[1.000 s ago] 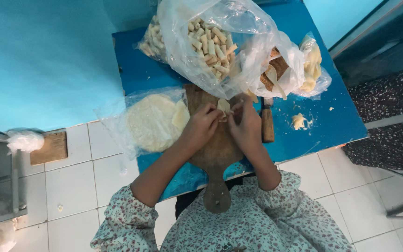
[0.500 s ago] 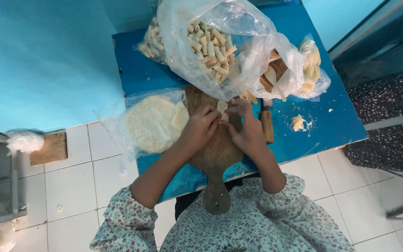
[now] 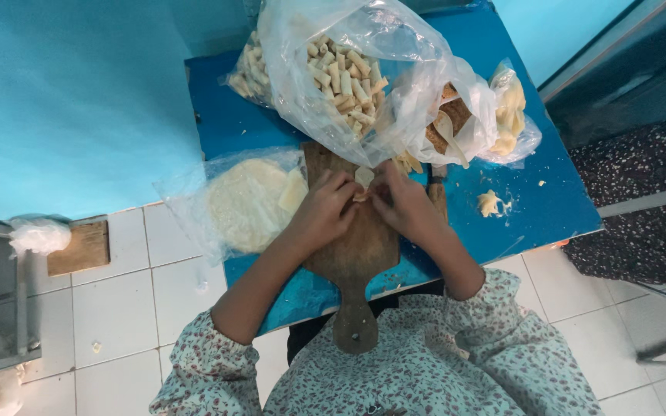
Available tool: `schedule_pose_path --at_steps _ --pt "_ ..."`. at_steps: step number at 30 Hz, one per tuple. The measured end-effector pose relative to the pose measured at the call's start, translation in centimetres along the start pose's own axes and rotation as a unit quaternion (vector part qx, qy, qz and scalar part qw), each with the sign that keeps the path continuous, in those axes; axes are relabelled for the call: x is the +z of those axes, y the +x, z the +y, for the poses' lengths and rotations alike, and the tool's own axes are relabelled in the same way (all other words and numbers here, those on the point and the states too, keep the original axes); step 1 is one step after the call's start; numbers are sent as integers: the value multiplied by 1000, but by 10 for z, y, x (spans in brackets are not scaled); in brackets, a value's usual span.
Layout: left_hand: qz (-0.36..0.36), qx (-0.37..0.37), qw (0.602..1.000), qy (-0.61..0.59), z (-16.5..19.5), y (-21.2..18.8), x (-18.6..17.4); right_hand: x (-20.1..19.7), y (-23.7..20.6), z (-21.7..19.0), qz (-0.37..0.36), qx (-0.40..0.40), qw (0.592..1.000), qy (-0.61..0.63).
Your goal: The person folds small square dough wrappers over filling by hand on a wooden board, pressing the edges to seal each piece, and sets finished pieces aside. They then stack round flat dough discs on the table and continue folding more wrappers, occasionally brushing scraps aside.
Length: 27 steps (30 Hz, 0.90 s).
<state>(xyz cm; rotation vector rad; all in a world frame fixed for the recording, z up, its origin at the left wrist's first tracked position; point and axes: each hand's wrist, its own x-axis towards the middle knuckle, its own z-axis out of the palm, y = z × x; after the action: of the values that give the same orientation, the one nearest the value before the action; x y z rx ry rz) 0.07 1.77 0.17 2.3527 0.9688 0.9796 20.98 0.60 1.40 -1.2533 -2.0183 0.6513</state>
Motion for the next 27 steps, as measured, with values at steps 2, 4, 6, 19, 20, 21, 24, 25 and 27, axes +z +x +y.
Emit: schedule_pose_path --at_steps 2,4,6,19,20,21,24,25,27 --pt "5 14 1000 20 -3 1 3 0 3 2 7 20 1000 20" --pt "12 21 999 38 -6 1 8 -2 4 1 5 2 1000 24" --pt "21 23 998 51 -7 0 13 -5 2 -1 -5 -51 999 11" --pt "62 -45 996 -47 -10 10 17 2 14 17 7 -38 999 14" --pt "62 -49 996 -32 -10 12 18 3 13 16 10 -16 999 31" --pt "61 -54 997 -17 -9 12 19 5 12 16 12 7 999 48" --pt "72 -47 996 -28 -8 10 20 6 9 16 40 -83 995 -41" --pt "75 -19 997 2 -9 10 20 6 8 16 37 -87 993 -64" --pt "81 35 994 61 -10 11 19 5 7 16 29 -95 989 -110"
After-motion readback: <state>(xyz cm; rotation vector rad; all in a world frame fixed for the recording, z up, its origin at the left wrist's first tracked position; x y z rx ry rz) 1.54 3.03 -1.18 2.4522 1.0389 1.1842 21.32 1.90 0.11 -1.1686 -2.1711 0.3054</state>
